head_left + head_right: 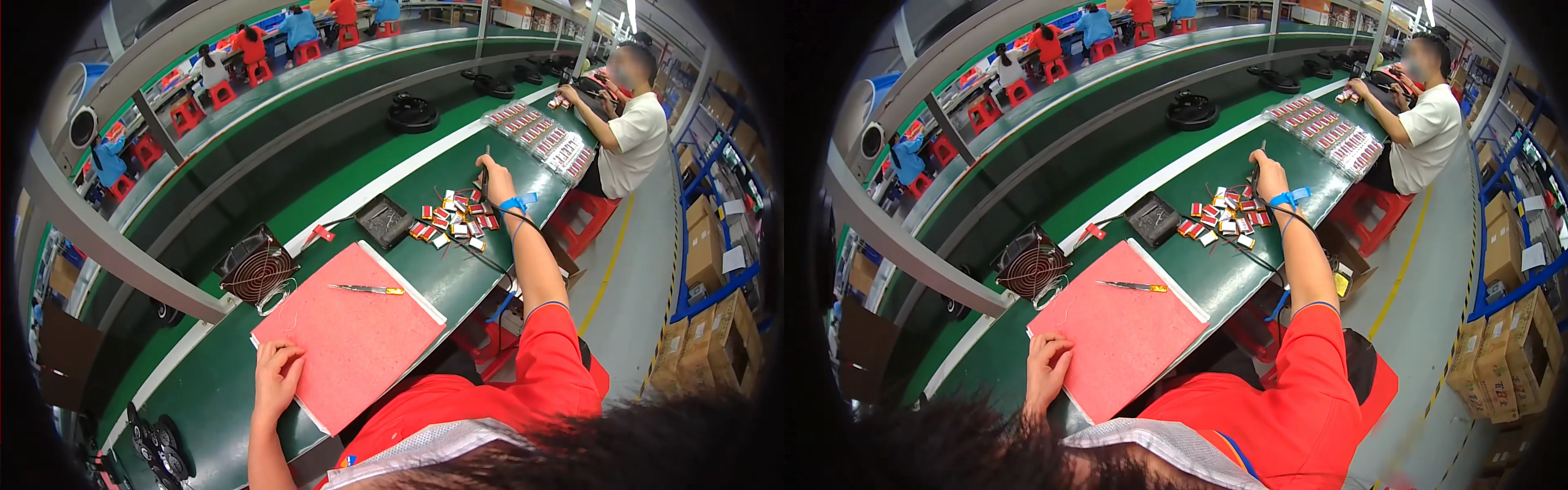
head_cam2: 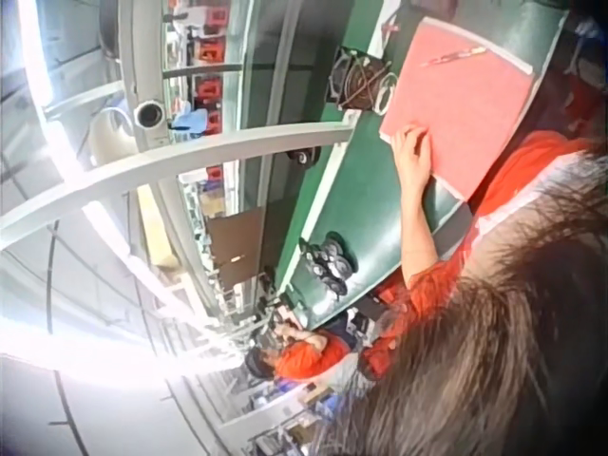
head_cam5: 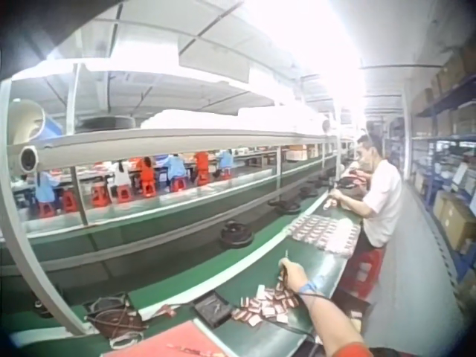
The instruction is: Soldering electronic components onto a circuit board of a device on an assembly line.
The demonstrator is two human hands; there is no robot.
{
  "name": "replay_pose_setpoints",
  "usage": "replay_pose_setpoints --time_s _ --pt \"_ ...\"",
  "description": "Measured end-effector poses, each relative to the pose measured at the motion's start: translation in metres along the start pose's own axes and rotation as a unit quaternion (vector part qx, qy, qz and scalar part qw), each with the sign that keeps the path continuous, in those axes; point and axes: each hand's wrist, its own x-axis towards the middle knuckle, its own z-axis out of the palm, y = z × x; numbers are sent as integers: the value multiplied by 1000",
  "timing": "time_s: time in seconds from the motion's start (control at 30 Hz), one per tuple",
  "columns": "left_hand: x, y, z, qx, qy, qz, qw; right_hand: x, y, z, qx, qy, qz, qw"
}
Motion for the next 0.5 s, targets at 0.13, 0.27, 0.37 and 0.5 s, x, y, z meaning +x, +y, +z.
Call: replay_pose_setpoints --time_s 0.13,0.27,0.37,0.5 --pt "-3 0 -2 0 -13 -14 1000 2 -2 6 -10 -6 -21 1000" --pt "-14 -5 -6 16 11 -24 1000 -3 -10 25 -30 53 -112 992" --pt "-3 -7 -3 8 13 -15 1000 -8 18 16 36 33 -62 997" --pt "-2 -6 -9 -8 -6 11 1000 -18 6 -2 79 30 -77 993"
